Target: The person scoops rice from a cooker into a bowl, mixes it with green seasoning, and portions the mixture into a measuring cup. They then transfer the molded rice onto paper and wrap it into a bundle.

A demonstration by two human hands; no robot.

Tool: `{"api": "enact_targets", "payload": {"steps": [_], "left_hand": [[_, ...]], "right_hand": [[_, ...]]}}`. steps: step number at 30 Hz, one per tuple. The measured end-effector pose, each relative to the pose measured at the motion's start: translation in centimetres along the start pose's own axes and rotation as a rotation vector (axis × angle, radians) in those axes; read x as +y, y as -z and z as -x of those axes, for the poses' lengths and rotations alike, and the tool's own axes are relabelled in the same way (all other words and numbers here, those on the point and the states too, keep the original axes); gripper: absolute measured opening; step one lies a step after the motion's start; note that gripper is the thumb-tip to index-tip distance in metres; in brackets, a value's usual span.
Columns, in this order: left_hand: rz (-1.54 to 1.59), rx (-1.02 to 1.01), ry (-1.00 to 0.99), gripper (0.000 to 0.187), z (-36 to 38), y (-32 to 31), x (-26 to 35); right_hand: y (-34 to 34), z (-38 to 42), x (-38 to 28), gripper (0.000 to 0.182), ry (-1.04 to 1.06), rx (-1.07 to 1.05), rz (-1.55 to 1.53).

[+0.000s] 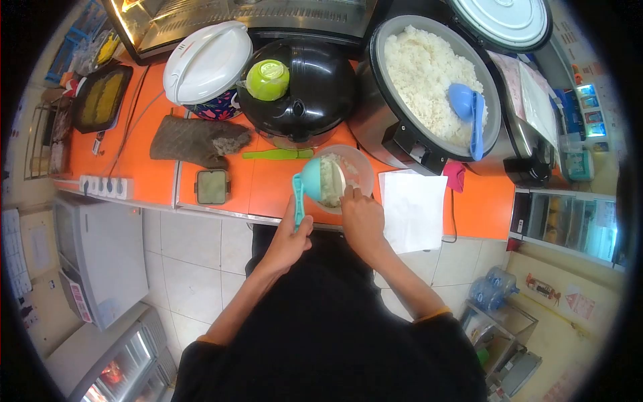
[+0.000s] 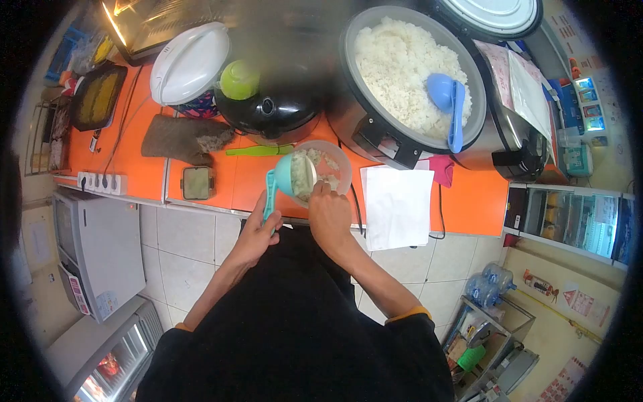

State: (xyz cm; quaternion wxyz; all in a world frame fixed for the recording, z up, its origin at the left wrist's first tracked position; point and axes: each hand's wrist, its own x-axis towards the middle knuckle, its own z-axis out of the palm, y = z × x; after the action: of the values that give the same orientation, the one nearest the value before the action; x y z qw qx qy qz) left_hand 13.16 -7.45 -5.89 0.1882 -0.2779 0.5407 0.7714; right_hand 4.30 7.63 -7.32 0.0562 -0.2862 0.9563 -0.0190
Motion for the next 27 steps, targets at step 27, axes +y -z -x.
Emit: {"api": "enact_targets", "payload": {"steps": [27], "left_hand": [[0.733,-0.212,0.091,0.052,-4.0,4.2,-4.9]], "right_hand": [[6.1,1.9,6.6,0.019,-0.348,-0.160,-0.427]]}}
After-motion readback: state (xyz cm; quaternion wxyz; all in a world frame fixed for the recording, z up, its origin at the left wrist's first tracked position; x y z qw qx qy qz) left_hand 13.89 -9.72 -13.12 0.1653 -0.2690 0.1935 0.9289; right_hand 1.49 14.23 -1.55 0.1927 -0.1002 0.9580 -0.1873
